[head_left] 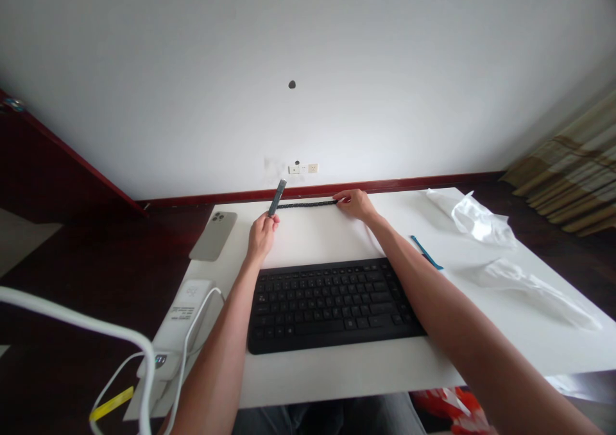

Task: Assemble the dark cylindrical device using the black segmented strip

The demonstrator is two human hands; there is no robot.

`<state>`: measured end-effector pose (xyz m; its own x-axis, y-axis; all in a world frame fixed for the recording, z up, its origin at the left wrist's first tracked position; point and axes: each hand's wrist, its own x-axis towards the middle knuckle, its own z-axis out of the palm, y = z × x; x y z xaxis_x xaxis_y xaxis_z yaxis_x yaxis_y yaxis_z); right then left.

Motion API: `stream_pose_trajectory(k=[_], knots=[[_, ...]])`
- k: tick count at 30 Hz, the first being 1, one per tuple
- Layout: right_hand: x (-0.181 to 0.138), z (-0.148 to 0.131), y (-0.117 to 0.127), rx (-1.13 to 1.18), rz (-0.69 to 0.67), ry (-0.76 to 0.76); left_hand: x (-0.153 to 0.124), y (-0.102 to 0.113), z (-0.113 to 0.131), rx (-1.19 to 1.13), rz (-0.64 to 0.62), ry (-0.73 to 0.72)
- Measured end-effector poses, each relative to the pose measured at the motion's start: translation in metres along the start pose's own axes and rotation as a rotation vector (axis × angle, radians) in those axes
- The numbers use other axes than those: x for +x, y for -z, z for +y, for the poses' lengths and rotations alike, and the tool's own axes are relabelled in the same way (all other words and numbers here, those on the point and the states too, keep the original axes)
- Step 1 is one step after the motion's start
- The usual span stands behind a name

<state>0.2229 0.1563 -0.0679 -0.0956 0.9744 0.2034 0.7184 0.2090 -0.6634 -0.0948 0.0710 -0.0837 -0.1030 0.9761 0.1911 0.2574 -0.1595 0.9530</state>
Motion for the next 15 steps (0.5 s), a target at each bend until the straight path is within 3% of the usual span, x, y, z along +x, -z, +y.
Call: stream_pose_trajectory(k=[15], knots=[[0.0013, 0.0006, -0.0021, -0.018, 0.001, 0.01, 0.0, 0.0, 0.0006, 0.009, -0.008, -0.004]])
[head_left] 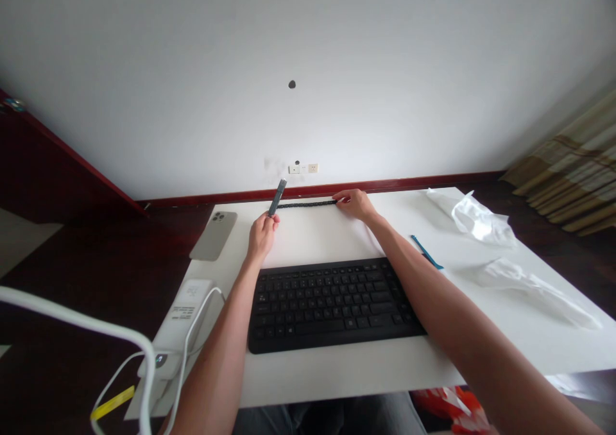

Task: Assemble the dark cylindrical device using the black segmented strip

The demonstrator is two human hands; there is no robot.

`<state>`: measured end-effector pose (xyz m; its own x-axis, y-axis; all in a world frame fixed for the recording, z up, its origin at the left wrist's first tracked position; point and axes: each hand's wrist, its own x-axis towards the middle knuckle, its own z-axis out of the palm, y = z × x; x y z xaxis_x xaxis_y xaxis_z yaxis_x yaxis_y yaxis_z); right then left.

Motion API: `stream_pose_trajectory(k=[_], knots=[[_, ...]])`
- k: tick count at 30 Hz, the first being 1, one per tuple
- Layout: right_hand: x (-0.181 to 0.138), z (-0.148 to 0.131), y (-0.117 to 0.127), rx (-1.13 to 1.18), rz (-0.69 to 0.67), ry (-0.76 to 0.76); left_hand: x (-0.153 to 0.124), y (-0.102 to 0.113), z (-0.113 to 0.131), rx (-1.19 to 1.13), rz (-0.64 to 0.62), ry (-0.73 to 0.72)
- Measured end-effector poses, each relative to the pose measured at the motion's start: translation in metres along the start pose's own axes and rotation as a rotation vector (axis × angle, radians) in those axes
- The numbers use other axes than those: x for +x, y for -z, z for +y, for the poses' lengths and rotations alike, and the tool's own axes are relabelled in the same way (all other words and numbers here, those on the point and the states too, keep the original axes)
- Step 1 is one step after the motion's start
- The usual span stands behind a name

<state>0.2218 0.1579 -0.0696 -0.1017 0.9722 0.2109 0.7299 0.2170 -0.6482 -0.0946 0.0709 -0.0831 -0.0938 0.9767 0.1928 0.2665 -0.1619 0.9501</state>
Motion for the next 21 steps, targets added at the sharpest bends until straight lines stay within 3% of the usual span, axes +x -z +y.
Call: stream_pose_trajectory(k=[21], knots=[[-0.0002, -0.0047, -0.0036, -0.026, 0.008, 0.03, -0.0007, 0.0003, 0.001, 0.008, -0.003, -0.005]])
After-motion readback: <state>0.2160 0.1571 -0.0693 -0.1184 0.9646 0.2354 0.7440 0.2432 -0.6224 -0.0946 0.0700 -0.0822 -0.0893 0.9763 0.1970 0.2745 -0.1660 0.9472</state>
